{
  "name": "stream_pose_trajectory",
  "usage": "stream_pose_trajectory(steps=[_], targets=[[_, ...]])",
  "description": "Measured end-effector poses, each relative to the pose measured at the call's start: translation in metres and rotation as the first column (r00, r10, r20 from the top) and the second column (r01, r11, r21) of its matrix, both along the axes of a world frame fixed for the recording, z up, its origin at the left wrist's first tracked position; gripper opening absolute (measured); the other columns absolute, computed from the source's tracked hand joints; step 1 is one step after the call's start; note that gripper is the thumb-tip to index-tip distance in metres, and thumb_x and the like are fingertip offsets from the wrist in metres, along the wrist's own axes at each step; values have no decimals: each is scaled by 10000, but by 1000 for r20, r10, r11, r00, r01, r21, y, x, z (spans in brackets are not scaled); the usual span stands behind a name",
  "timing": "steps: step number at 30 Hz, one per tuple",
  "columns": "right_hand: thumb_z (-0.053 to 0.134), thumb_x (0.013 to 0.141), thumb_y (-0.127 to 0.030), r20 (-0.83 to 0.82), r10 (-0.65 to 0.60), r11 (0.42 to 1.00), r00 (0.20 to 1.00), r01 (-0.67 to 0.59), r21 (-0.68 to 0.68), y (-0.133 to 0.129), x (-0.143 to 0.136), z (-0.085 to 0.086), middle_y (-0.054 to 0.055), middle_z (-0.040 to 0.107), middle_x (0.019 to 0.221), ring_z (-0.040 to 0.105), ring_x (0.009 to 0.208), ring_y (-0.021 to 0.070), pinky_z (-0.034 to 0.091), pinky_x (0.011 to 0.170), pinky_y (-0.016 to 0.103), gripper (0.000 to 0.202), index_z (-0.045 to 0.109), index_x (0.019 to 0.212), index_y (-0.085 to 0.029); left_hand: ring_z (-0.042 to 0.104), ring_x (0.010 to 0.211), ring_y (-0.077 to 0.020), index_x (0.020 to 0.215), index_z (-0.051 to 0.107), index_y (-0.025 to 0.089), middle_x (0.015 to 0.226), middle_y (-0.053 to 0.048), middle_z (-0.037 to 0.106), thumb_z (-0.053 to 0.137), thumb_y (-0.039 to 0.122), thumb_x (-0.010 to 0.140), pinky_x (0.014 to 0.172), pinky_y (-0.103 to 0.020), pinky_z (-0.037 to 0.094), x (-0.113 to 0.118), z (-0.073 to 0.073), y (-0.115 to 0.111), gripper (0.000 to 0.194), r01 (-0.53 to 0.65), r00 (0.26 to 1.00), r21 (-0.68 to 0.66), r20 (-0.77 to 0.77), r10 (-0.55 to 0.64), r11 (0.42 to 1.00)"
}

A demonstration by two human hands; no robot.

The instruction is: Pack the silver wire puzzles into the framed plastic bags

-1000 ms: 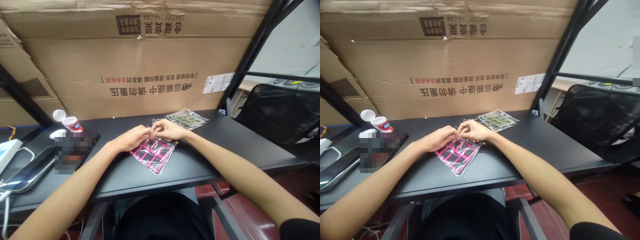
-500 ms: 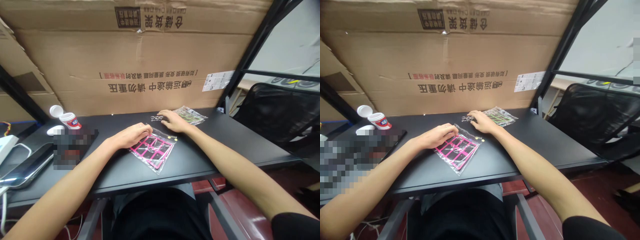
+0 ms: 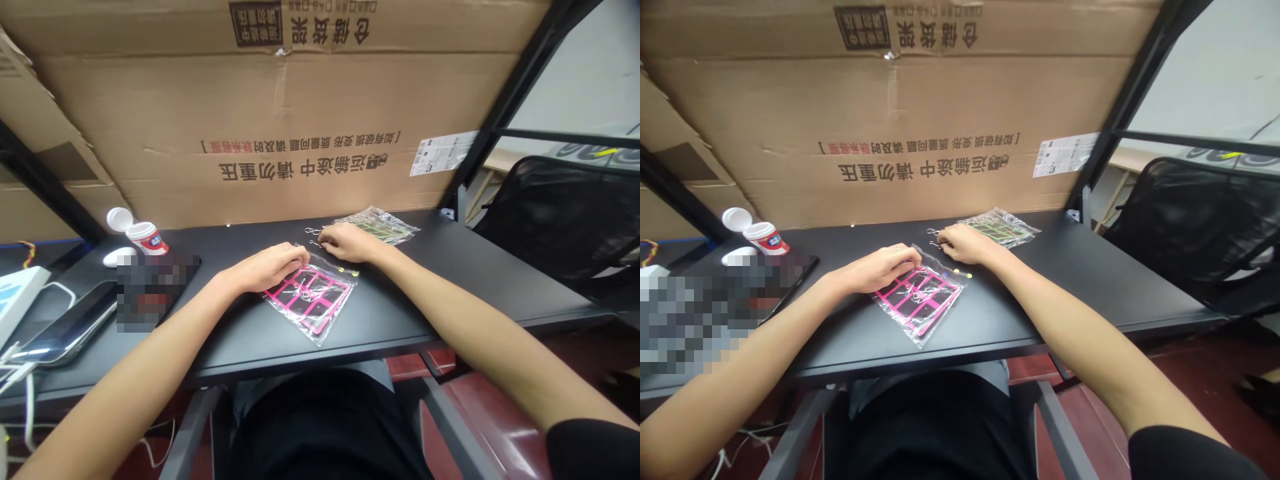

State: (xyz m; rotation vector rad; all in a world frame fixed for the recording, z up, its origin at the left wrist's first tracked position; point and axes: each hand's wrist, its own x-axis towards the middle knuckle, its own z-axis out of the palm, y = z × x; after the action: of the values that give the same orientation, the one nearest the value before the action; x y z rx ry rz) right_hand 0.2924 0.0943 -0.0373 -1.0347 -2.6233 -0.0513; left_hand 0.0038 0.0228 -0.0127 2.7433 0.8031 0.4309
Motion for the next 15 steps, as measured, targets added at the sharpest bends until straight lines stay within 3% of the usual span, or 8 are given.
stream_pose_trajectory(steps=[5,10,13,15], targets=[[579,1021,-185,-8,-49,999,999,49,3,-3,-2,0,109,813,985,722,886,248,476,797,332,189,768,1023,-175,651,1021,-218,1165,613,269,1113,-46,682,408,317,1175,929,-360,496,-1,-2,3,211,4,1000,3,-6,-4,1000],[626,972,-214,-310,-24,1000,950,28,9,-4,-3,-2,124,785,1109,702,976,246,534,897,354,111,733,977,-184,646,1018,-221,1170,602,272,1106,-45,671,411,310,1168,922,-369,496,-1,-1,3,195,1,1000,5,-13,0,1000],[666,974,-300,-541,-114,984,833,19,-178,-6,-5,1,85,805,956,699,841,221,566,811,353,130,730,929,-196,648,1007,-228,1172,601,273,1092,-49,670,399,321,1169,917,-382,498,0,-1,2,208,-15,1000,0,-13,15,1000],[701,980,-384,-622,-155,926,767,-108,-363,-10,-7,4,86,818,899,683,738,196,570,712,333,212,741,918,-186,646,981,-229,1178,599,274,1081,-50,672,387,347,1175,907,-389,499,0,-1,1,224,-28,1000,-5,-12,28,1000]])
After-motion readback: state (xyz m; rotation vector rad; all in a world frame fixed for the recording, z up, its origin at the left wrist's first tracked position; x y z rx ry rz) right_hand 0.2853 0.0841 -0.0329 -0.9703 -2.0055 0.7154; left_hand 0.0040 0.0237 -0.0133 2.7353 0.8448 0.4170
